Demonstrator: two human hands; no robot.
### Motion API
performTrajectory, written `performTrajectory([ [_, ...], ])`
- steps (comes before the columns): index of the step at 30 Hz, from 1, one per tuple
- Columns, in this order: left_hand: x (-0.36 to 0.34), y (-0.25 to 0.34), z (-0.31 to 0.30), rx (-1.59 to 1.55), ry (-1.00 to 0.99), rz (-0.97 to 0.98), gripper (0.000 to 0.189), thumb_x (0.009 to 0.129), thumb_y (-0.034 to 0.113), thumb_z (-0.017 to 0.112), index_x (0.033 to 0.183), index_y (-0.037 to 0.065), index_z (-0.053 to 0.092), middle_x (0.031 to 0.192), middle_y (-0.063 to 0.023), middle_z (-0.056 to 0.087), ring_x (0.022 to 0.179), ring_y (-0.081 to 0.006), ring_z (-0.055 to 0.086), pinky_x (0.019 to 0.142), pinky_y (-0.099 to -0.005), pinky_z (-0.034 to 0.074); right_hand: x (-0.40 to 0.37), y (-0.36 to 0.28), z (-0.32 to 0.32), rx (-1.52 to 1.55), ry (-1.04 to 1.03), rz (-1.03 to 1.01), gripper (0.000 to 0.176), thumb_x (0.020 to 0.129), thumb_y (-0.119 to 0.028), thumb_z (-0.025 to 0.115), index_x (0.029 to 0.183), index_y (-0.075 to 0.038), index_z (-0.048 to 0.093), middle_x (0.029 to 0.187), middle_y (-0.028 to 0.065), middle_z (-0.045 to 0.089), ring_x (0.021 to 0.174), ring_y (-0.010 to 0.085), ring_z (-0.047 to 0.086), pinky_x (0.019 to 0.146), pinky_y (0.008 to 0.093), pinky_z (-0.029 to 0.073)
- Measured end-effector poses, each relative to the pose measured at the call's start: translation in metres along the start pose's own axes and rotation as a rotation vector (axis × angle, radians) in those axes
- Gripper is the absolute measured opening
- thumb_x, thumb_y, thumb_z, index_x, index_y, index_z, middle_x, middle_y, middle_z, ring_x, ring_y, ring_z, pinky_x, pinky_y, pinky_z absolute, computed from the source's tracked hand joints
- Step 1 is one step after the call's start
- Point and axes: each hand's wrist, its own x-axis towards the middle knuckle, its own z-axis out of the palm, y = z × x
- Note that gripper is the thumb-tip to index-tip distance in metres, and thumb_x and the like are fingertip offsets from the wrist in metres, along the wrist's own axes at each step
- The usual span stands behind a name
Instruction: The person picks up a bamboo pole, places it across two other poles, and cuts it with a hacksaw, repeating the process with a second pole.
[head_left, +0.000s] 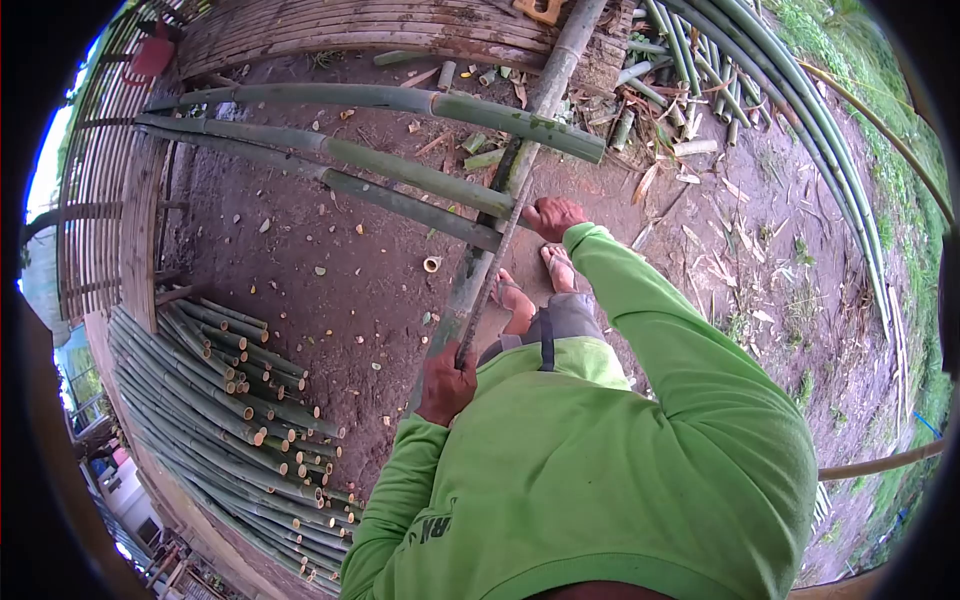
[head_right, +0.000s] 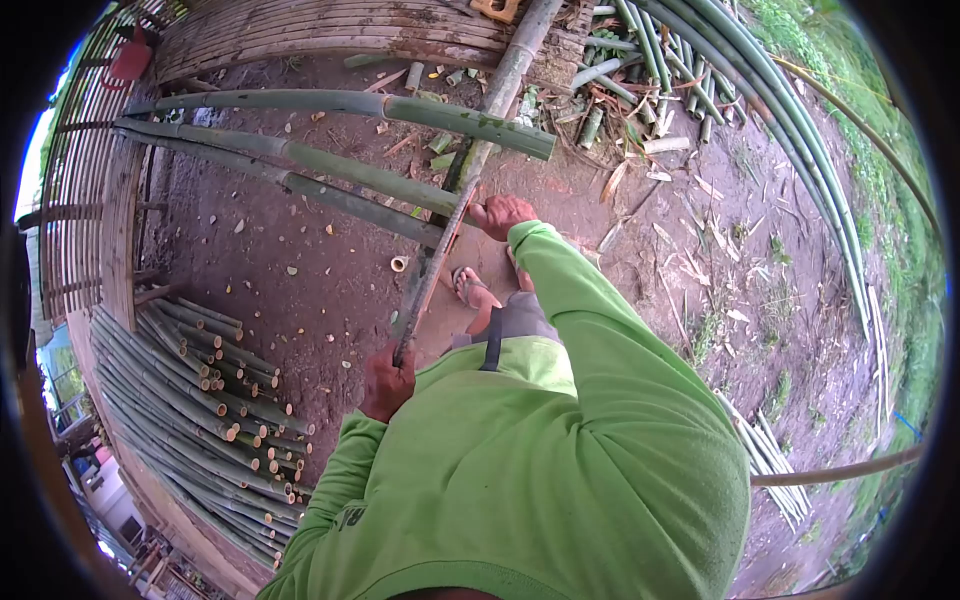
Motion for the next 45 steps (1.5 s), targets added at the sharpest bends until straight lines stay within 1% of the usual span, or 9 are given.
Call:
performTrajectory([
  [7, 0.091, 0.036, 0.034, 0.015, 0.026, 0.084, 0.029, 0.092, 0.028, 0.055, 0.084, 0.001, 0.061, 0.067, -0.0226, 0.059, 0.065, -0.0427, 0.059, 0.057, -0.0471, 0.045, -0.009, 0.023, 0.011, 0.036, -0.031, 0.004, 0.067, 0.087, -0.059, 0.035, 0.098, 0.000, 0.064, 0.095, 0.0288, 0.064, 0.094, 0.0418, 0.063, 0.085, 0.0503, 0.048],
  [12, 0.092, 0.056, 0.035, -0.051, -0.044, -0.091, 0.035, 0.092, 0.033, 0.054, 0.084, 0.000, 0.062, 0.071, -0.0250, 0.060, 0.071, -0.0447, 0.060, 0.061, -0.0490, 0.046, -0.049, 0.029, -0.022, -0.048, -0.030, -0.055, 0.045, 0.076, -0.041, 0.062, 0.097, -0.001, 0.063, 0.094, 0.0256, 0.066, 0.092, 0.0399, 0.064, 0.080, 0.0480, 0.051],
  [15, 0.090, 0.065, 0.043, 0.015, -0.014, -0.050, 0.032, 0.092, 0.030, 0.054, 0.084, 0.000, 0.061, 0.070, -0.0253, 0.060, 0.070, -0.0448, 0.060, 0.059, -0.0492, 0.046, -0.035, 0.033, -0.001, -0.122, 0.031, 0.028, 0.046, 0.069, -0.034, 0.070, 0.100, -0.001, 0.061, 0.090, 0.0228, 0.066, 0.089, 0.0386, 0.065, 0.080, 0.0471, 0.051],
  [23, 0.009, 0.069, 0.009, 0.115, -0.075, -0.108, 0.023, 0.090, 0.023, 0.057, 0.081, 0.002, 0.053, 0.066, -0.0249, 0.057, 0.065, -0.0479, 0.056, 0.056, -0.0529, 0.042, -0.021, 0.044, 0.011, -0.106, 0.038, 0.046, 0.027, 0.069, -0.019, 0.062, 0.087, 0.000, 0.064, 0.085, 0.0241, 0.066, 0.084, 0.0389, 0.066, 0.077, 0.0460, 0.053],
  [29, 0.062, 0.079, 0.060, 0.089, -0.002, -0.009, 0.019, 0.089, 0.019, 0.058, 0.080, 0.002, 0.053, 0.064, -0.0236, 0.056, 0.062, -0.0461, 0.057, 0.055, -0.0525, 0.042, -0.025, 0.032, -0.006, -0.109, -0.085, 0.085, 0.026, 0.073, -0.014, 0.060, 0.093, 0.000, 0.068, 0.096, 0.0224, 0.068, 0.092, 0.0345, 0.067, 0.078, 0.0429, 0.055],
  [32, 0.069, 0.082, 0.055, 0.074, -0.013, -0.099, 0.019, 0.088, 0.018, 0.058, 0.080, 0.002, 0.053, 0.063, -0.0231, 0.056, 0.062, -0.0445, 0.058, 0.055, -0.0520, 0.042, -0.022, 0.036, -0.012, -0.143, -0.133, 0.080, 0.028, 0.074, -0.016, 0.060, 0.095, 0.000, 0.068, 0.097, 0.0224, 0.068, 0.093, 0.0349, 0.067, 0.079, 0.0428, 0.055],
  [38, 0.005, 0.122, -0.003, 0.092, -0.137, -0.355, 0.020, 0.088, 0.020, 0.057, 0.080, 0.002, 0.054, 0.067, -0.0235, 0.058, 0.067, -0.0440, 0.060, 0.060, -0.0533, 0.043, -0.019, 0.038, -0.003, -0.108, -0.095, 0.084, 0.030, 0.071, -0.018, 0.063, 0.094, 0.000, 0.067, 0.094, 0.0219, 0.068, 0.090, 0.0361, 0.067, 0.078, 0.0436, 0.055],
  [41, 0.049, 0.102, 0.036, 0.113, -0.056, -0.152, 0.021, 0.089, 0.021, 0.057, 0.079, 0.002, 0.054, 0.066, -0.0236, 0.058, 0.067, -0.0449, 0.059, 0.060, -0.0533, 0.043, -0.014, 0.051, 0.008, -0.096, -0.048, 0.054, 0.028, 0.066, -0.019, 0.063, 0.088, -0.002, 0.067, 0.087, 0.0223, 0.067, 0.084, 0.0379, 0.067, 0.075, 0.0455, 0.054],
  [45, 0.079, 0.089, 0.057, 0.092, -0.002, -0.110, 0.021, 0.088, 0.021, 0.058, 0.080, 0.002, 0.054, 0.066, -0.0240, 0.058, 0.066, -0.0463, 0.058, 0.059, -0.0526, 0.043, -0.017, 0.040, 0.000, -0.107, -0.119, 0.059, 0.030, 0.066, -0.019, 0.063, 0.091, -0.002, 0.068, 0.089, 0.0221, 0.068, 0.087, 0.0366, 0.067, 0.077, 0.0443, 0.055],
])
